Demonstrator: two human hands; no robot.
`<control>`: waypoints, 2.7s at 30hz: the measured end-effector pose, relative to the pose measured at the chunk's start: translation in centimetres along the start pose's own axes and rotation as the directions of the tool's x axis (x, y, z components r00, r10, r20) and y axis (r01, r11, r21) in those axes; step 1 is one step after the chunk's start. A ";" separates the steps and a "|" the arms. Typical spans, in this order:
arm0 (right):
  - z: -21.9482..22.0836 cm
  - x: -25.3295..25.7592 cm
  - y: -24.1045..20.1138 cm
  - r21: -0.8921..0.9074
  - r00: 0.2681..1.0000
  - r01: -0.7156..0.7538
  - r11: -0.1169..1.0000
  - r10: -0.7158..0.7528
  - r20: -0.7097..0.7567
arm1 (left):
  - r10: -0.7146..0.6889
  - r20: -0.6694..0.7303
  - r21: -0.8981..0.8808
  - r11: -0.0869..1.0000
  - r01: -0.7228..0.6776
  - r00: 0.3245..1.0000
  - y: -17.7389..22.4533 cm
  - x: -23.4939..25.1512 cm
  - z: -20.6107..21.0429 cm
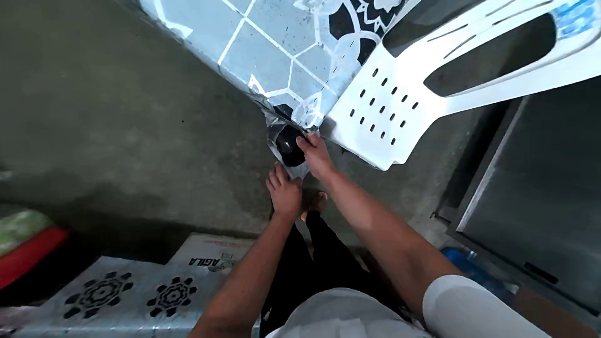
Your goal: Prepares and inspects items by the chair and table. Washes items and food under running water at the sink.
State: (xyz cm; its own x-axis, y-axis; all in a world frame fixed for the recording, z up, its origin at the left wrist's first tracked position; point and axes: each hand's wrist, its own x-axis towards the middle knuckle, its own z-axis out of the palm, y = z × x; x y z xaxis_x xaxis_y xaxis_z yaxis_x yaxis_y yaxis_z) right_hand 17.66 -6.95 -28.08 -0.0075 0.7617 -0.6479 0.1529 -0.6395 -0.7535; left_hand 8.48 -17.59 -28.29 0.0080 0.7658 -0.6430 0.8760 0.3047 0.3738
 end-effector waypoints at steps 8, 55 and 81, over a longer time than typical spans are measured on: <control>-1.9 0.7 1.0 0.087 0.919 -0.286 0.954 0.299 -0.257 | 0.326 0.064 0.094 0.939 -0.331 0.943 1.2 -4.2 0.4; -21.3 -26.2 -9.7 -0.642 0.916 0.284 0.712 -0.399 -0.038 | 0.505 0.198 -0.727 0.651 -0.219 0.840 24.8 -7.7 -9.3; -43.3 -28.4 -9.7 -0.656 0.865 0.396 0.642 -0.500 0.033 | 0.863 0.031 -0.731 0.364 -0.577 0.505 45.0 -9.1 -5.3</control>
State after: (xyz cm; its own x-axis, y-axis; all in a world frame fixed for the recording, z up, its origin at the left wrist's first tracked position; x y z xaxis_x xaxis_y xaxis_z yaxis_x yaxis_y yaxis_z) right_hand 59.16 -17.86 2.51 -0.1156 0.9754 -0.1875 0.7438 -0.0400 -0.6672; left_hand 45.21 -7.82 -2.07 0.7748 0.6318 -0.0230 -0.0383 0.0833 0.9958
